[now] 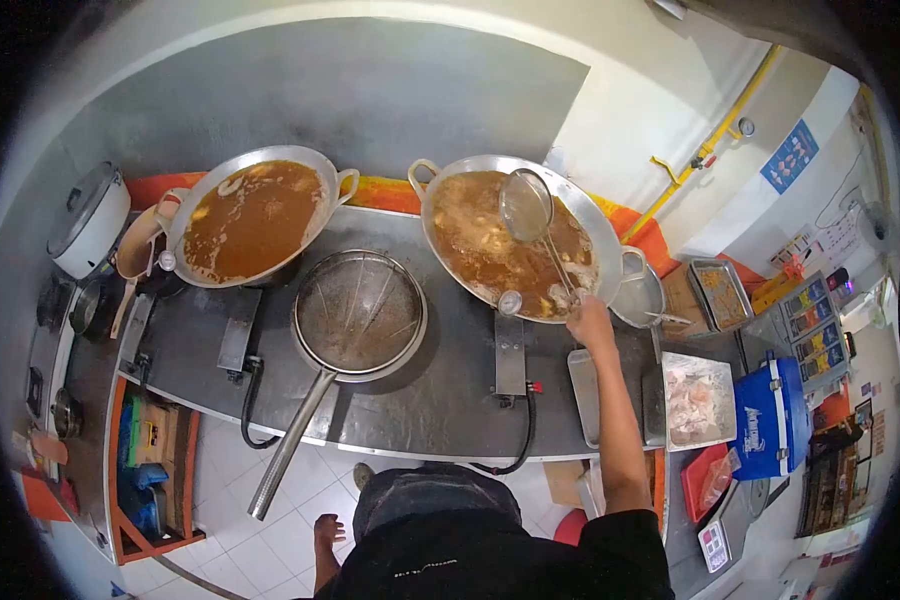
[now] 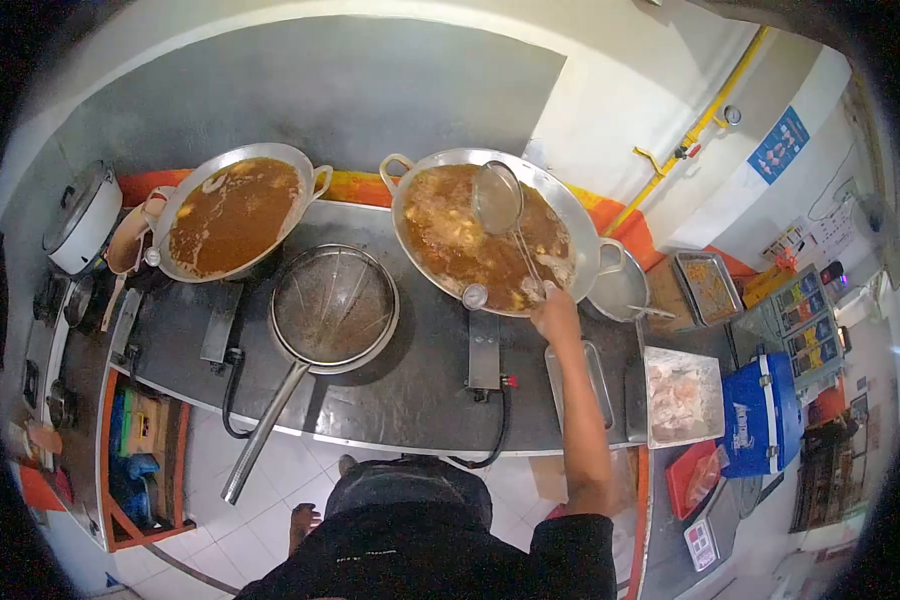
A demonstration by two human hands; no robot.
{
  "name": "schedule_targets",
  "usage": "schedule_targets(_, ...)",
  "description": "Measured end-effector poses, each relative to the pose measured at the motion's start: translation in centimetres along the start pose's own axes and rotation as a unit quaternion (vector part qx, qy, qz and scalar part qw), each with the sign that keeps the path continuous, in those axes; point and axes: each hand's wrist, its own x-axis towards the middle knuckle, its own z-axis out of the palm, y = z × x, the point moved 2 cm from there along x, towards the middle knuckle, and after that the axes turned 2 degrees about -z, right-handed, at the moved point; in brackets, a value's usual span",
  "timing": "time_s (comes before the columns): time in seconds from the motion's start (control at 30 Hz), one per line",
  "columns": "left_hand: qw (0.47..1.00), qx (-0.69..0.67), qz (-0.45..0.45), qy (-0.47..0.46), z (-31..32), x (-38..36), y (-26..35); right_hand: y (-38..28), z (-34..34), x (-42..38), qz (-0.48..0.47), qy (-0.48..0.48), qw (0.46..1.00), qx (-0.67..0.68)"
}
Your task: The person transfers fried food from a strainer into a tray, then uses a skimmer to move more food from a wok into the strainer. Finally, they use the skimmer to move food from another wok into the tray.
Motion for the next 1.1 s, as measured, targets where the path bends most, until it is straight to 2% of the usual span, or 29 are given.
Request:
schedule_targets(0.07, 0.998, 0.041, 0.001, -0.044, -1.1, 0.2, 0.5, -0.7, 0.1, -0.1, 0.005, 0.007, 1.0, 0.026)
schedule_targets(0.1, 0.987, -0.085, 0.01, -0.14, -2.9, 2.0, -0.5, -1.1, 0.4, -0.9, -0.014, 0.055, 0.997, 0.046)
schedule_targets(0.13, 0.986, -0.081, 0.009, -0.142, -3.5, 2.6, -0.3, -1.6, 0.7, -1.8, -0.032, 0.102, 0.992, 0.064)
schedule_targets(0.17, 0.992, -0.044, 0.006, -0.122, -4.1, 3.0, -0.1, -3.1, 0.1, -2.9, -0.028, 0.104, 0.992, 0.062)
schedule_targets(0.23, 0.995, 0.0, 0.002, -0.103, -5.1, 3.1, 0.5, -7.9, -2.1, -5.7, 0.034, 0.04, 0.993, 0.106)
schedule_targets(0.27, 0.996, 0.031, 0.023, -0.075, -5.5, 2.4, 1.1, -9.6, -2.2, -7.0, 0.028, 0.017, 0.988, 0.15)
schedule_targets(0.3, 0.996, 0.062, 0.045, -0.048, -5.6, 1.7, 1.8, -10.3, -0.8, -8.3, -0.024, 0.027, 0.985, 0.167)
schedule_targets(0.33, 0.995, 0.07, 0.044, -0.052, -5.4, 1.1, 2.7, -12.3, -0.2, -9.6, 0.034, -0.03, 0.974, 0.22)
schedule_targets(0.37, 0.991, 0.123, 0.036, -0.028, -5.4, 0.8, 3.5, -13.5, 1.8, -11.2, -0.015, 0.009, 0.968, 0.251)
schedule_targets(0.4, 0.984, 0.175, 0.028, -0.003, -5.5, 0.7, 4.5, -15.3, 3.2, -12.5, -0.014, -0.043, 0.956, 0.289)
schedule_targets(0.43, 0.986, 0.166, -0.018, 0.009, -5.6, 1.2, 5.2, -16.8, 4.6, -13.6, 0.02, -0.111, 0.942, 0.315)
schedule_targets(0.47, 0.985, 0.172, -0.02, 0.006, -5.9, 1.8, 5.7, -18.2, 6.5, -14.6, 0.041, -0.14, 0.933, 0.329)
schedule_targets(0.6, 0.978, 0.207, -0.023, -0.017, -8.1, 2.1, 7.6, -19.7, 15.2, -18.1, -0.004, -0.078, 0.947, 0.313)
schedule_targets(0.67, 0.99, 0.134, -0.006, -0.039, -9.6, 3.3, 7.9, -20.3, 13.4, -17.8, 0.019, -0.103, 0.949, 0.298)
schedule_targets(0.7, 0.982, 0.19, 0.005, 0.005, -9.0, 2.5, 8.6, -20.5, 11.9, -17.4, 0.041, -0.131, 0.949, 0.282)
schedule_targets(0.77, 0.982, 0.186, 0.008, 0.008, -9.5, 1.5, 8.7, -20.0, 8.0, -15.8, 0.024, -0.106, 0.961, 0.256)
schedule_targets(0.8, 0.983, 0.181, 0.011, 0.013, -9.7, 1.3, 8.7, -19.3, 6.3, -15.0, -0.015, -0.008, 0.96, 0.281)
schedule_targets(0.9, 0.986, 0.165, 0.026, 0.006, -10.3, 0.3, 7.1, -14.4, 0.9, -10.4, 0.048, 0.003, 0.974, 0.22)
schedule_targets(0.93, 0.986, 0.164, 0.022, 0.017, -10.3, 0.0, 6.5, -11.5, 0.3, -8.5, -0.028, 0.086, 0.986, 0.139)
schedule_targets(1.0, 0.987, 0.153, 0.044, -0.008, -10.8, -0.2, 5.1, -7.0, -1.4, -4.6, 0.056, 0.055, 0.997, 0.022)
schedule_targets(1.07, 0.986, 0.163, 0.02, -0.02, -10.3, -0.7, 4.7, -1.6, -0.8, -1.6, 0.078, 0.005, 0.994, -0.08)
schedule_targets(1.1, 0.992, 0.108, 0.027, -0.06, -10.8, 0.3, 4.0, -1.3, -0.8, -0.9, 0.075, 0.009, 0.994, -0.082)
